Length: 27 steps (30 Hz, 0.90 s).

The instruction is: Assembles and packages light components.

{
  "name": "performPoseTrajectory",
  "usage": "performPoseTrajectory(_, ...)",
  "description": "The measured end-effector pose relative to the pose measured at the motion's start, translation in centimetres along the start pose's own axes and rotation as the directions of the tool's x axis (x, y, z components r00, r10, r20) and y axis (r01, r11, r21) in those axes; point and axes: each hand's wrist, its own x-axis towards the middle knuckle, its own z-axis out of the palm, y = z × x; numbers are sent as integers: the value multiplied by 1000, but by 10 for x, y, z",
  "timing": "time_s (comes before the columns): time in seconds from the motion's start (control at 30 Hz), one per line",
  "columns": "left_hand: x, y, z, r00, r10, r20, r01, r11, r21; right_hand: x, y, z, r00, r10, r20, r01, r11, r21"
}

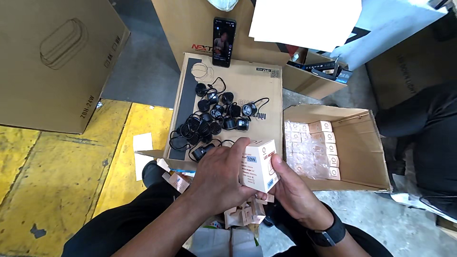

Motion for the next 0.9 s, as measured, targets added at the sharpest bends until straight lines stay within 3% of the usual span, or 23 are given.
performPoseTrajectory(0.9, 0, 0, 1, 1000, -7, -7, 7, 1000, -12, -1, -1, 1, 1000, 2, -25, -4, 999, -52)
